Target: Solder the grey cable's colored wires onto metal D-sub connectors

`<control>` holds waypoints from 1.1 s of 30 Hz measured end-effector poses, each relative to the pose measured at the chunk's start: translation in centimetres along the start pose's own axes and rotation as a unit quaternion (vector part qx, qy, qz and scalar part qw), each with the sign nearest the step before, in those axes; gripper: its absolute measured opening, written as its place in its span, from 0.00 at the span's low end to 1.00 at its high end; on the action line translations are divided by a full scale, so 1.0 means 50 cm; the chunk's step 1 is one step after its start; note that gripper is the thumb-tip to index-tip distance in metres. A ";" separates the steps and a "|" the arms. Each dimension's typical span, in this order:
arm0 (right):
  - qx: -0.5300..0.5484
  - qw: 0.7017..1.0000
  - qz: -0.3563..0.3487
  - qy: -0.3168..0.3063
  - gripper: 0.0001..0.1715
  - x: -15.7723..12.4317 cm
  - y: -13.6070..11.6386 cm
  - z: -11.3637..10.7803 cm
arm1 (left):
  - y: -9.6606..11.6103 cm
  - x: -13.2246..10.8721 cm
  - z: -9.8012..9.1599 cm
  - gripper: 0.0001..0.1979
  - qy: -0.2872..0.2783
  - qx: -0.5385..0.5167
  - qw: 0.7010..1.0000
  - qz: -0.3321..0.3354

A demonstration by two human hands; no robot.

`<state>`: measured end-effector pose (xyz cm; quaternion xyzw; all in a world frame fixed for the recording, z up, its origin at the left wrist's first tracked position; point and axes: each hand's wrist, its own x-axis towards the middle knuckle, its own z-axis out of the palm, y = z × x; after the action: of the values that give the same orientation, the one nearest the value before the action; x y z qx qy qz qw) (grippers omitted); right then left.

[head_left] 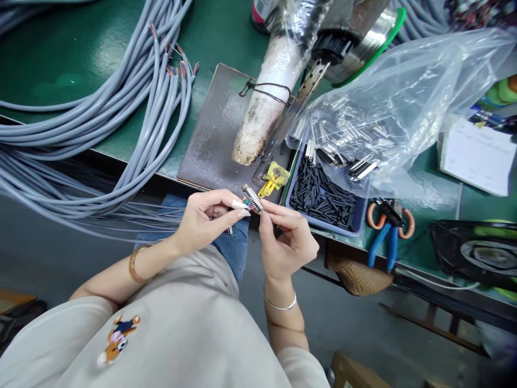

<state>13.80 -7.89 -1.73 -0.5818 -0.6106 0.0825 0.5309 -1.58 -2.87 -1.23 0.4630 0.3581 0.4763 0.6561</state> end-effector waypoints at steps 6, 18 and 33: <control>-0.003 1.000 0.000 -0.007 0.06 0.000 0.003 0.000 | 0.000 0.000 -0.006 0.12 -0.019 0.043 0.998 0.041; -0.103 0.988 -0.112 -0.034 0.11 0.019 0.006 0.012 | 0.000 0.025 -0.004 0.06 0.023 0.325 0.912 0.251; -0.044 0.994 -0.082 -0.059 0.09 0.055 0.012 0.020 | 0.032 0.055 -0.009 0.09 0.028 0.436 0.843 0.313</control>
<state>14.12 -4.99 -1.07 -0.5469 -0.6894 0.0459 0.4728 -1.67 0.08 0.07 0.7755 0.3831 0.4637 0.1919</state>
